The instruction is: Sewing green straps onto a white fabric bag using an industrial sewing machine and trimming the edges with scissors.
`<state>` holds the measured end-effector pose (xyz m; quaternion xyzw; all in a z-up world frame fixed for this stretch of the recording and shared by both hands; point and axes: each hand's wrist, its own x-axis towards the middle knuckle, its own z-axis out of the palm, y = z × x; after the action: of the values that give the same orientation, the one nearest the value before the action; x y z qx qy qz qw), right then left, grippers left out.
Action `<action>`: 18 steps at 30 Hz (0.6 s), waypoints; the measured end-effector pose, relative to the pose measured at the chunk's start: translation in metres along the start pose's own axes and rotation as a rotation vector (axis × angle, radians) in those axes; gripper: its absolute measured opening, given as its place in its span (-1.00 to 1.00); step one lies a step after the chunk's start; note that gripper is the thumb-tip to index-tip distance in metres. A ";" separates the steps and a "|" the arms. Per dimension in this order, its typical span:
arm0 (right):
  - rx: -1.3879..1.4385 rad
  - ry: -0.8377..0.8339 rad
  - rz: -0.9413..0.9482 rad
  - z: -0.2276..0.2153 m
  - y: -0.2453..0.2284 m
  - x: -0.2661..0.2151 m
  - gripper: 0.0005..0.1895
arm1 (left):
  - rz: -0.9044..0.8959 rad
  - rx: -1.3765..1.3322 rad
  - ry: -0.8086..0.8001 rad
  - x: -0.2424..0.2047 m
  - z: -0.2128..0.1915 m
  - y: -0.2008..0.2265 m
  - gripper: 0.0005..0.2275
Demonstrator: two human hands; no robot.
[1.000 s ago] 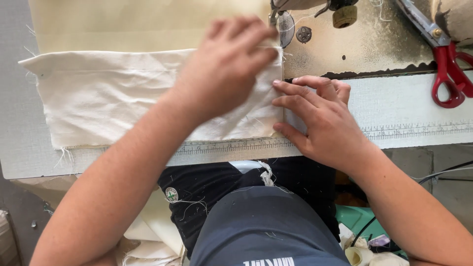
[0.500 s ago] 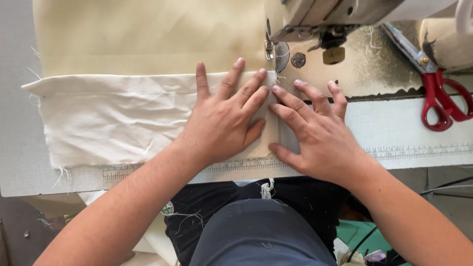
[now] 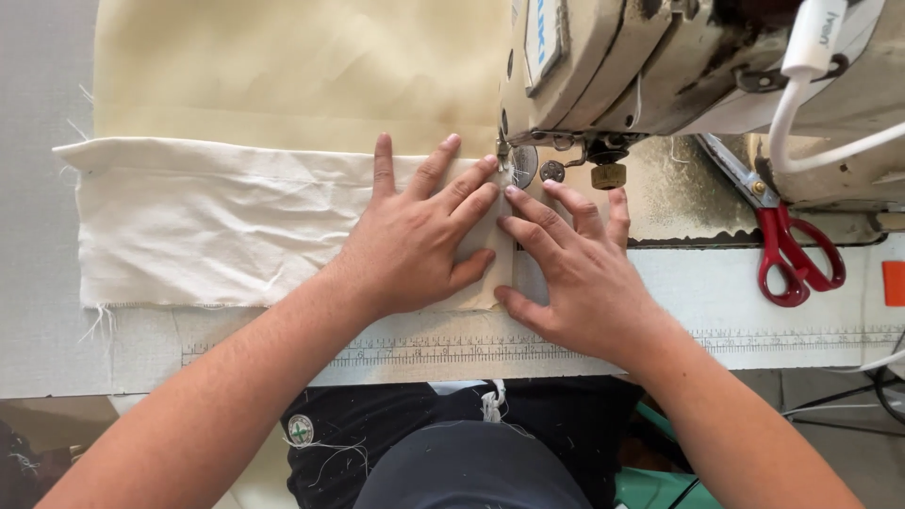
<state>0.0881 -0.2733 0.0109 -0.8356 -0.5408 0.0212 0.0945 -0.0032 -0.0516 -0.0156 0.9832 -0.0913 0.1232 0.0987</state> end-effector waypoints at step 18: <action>-0.095 0.194 0.228 -0.012 0.057 0.018 -0.44 | 0.014 -0.017 -0.174 0.008 -0.005 -0.009 -0.23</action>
<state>0.1487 -0.2815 0.0132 -0.8932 -0.4312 -0.0748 0.1035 0.0053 -0.0435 -0.0107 0.9887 -0.1075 0.0371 0.0977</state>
